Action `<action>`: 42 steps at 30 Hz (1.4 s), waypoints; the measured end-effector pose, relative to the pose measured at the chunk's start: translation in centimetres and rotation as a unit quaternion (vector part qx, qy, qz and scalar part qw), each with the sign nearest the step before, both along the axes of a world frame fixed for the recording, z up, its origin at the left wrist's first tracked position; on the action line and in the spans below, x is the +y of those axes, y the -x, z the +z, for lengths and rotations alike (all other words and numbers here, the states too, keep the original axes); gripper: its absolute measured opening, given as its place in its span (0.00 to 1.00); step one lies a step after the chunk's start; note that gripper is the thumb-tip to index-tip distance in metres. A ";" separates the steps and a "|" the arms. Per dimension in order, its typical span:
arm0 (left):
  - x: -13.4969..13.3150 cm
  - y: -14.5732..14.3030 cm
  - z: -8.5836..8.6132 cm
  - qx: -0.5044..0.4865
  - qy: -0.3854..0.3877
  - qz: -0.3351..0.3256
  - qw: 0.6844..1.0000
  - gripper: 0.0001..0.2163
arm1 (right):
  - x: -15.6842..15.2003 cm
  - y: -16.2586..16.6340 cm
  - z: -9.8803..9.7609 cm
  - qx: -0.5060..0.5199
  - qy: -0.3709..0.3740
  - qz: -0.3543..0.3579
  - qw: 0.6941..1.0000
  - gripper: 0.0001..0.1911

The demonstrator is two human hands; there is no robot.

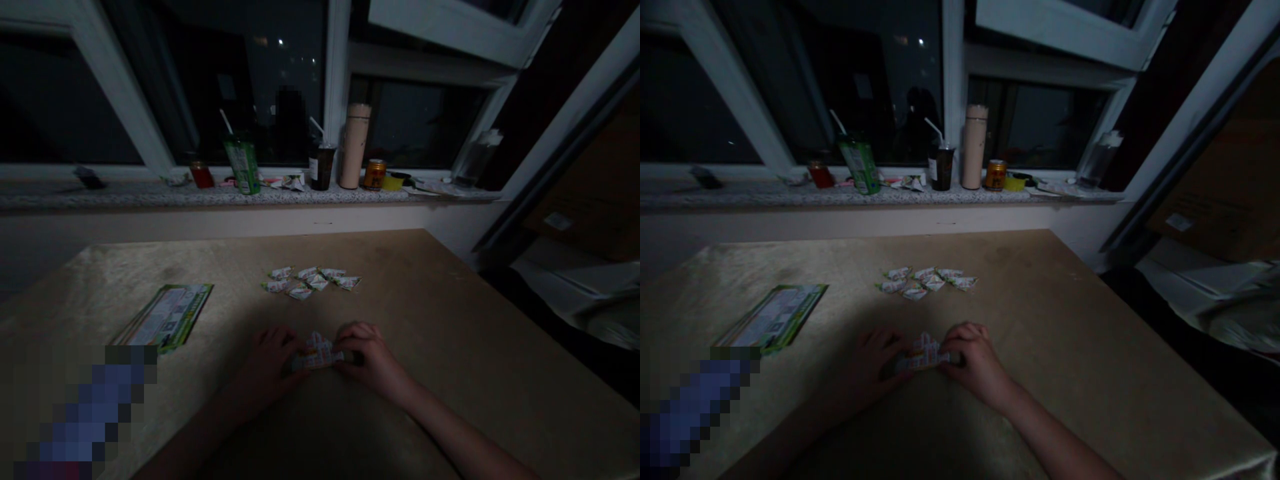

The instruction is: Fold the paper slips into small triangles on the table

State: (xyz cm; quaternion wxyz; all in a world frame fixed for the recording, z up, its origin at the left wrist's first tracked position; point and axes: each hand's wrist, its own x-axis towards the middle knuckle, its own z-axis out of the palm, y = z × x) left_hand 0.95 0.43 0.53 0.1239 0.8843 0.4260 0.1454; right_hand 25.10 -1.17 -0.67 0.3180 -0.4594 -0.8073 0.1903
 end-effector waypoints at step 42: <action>0.0 -1.8 -0.4 -0.057 0.033 0.099 0.993 0.11 | 1.7 2.4 0.3 -0.311 -0.143 -0.016 0.939 0.07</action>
